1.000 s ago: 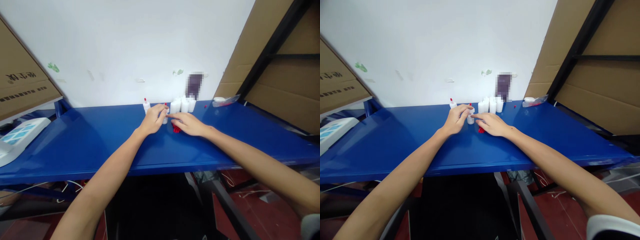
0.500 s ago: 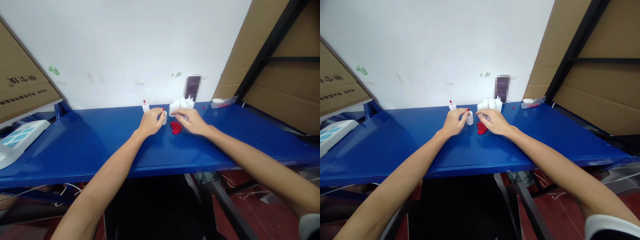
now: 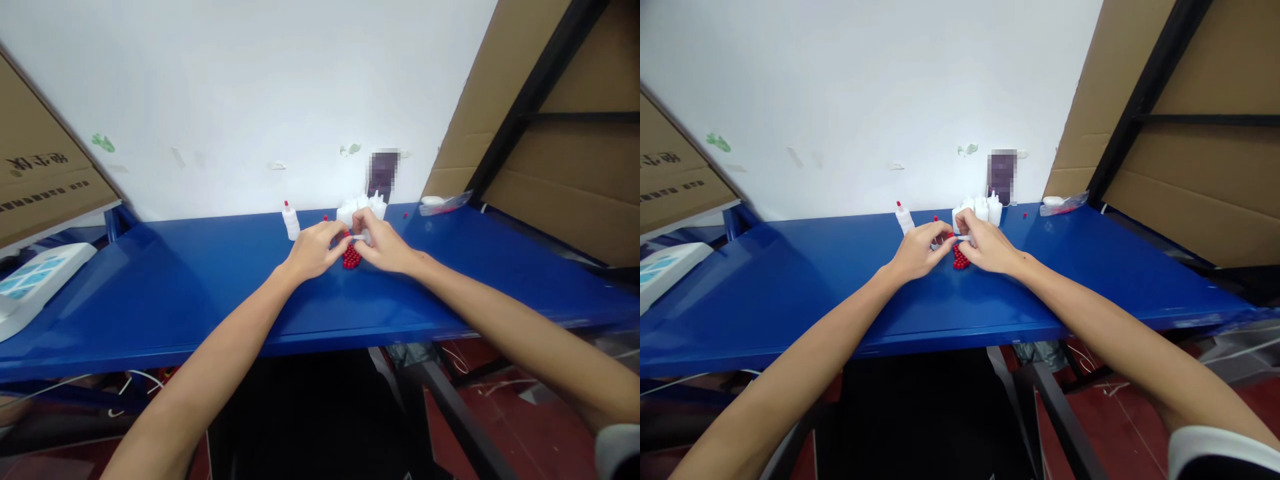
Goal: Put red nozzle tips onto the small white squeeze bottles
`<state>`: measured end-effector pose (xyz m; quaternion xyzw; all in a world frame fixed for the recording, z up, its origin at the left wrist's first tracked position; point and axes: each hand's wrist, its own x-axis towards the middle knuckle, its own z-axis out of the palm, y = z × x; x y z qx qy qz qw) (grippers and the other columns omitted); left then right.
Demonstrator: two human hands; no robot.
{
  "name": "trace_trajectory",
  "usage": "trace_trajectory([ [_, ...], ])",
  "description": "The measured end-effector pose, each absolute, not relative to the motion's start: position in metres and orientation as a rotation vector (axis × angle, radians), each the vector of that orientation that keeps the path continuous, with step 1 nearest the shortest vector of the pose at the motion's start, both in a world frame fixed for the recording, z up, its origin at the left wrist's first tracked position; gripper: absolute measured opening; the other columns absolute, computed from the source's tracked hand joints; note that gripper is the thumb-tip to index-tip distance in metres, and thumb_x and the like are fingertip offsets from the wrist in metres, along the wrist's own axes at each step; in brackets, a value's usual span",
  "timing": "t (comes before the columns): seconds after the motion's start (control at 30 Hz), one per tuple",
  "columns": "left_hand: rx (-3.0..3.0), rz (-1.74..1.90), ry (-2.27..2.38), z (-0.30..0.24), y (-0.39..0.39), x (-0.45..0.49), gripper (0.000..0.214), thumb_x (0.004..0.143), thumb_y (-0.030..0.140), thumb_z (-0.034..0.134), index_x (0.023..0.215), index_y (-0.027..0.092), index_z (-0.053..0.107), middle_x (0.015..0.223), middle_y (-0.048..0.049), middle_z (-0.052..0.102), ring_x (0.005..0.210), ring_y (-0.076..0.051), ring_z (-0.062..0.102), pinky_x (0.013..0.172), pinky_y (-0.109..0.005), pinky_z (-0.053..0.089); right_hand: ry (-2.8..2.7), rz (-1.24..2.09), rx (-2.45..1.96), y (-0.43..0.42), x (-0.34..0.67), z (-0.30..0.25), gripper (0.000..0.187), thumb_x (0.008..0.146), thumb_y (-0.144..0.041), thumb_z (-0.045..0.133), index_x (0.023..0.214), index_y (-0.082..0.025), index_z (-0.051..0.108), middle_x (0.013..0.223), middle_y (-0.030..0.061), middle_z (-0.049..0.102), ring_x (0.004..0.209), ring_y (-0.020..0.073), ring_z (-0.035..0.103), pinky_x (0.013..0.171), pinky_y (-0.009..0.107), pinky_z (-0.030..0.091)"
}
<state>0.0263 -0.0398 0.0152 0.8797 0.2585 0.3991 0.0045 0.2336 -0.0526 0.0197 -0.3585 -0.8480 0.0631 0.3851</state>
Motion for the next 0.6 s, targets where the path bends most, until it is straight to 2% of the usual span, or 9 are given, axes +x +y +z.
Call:
trace_trajectory([
  [0.27, 2.732, 1.198, 0.79, 0.0161, -0.043, 0.0297, 0.022, 0.101, 0.037, 0.052, 0.093, 0.019, 0.062, 0.084, -0.0033, 0.07, 0.068, -0.014, 0.059, 0.066, -0.03, 0.046, -2.238, 0.123, -0.886, -0.0528, 0.2334, 0.0208, 0.023, 0.083, -0.016, 0.05, 0.104, -0.024, 0.042, 0.091, 0.0031, 0.058, 0.078, 0.0193, 0.055, 0.072, 0.034, 0.043],
  [0.4, 2.789, 1.148, 0.801, 0.0156, -0.0436, 0.0294, 0.029, 0.104, 0.037, 0.044, 0.09, 0.019, 0.062, 0.079, -0.0029, 0.068, 0.066, -0.015, 0.058, 0.064, -0.03, 0.044, -2.24, 0.049, -0.89, -0.0544, 0.2315, 0.0195, 0.019, 0.085, -0.017, 0.049, 0.103, -0.023, 0.045, 0.093, 0.0048, 0.061, 0.075, 0.0194, 0.055, 0.072, 0.035, 0.043],
  [0.6, 2.857, 1.138, 0.832, 0.0148, -0.0422, 0.0293, 0.04, 0.105, 0.035, 0.039, 0.074, 0.019, 0.058, 0.069, -0.003, 0.065, 0.061, -0.015, 0.055, 0.06, -0.03, 0.04, -2.222, -0.022, -0.834, -0.0558, 0.2259, 0.0135, 0.018, 0.086, -0.019, 0.052, 0.103, -0.023, 0.046, 0.094, 0.005, 0.063, 0.072, 0.0176, 0.055, 0.067, 0.032, 0.043],
])
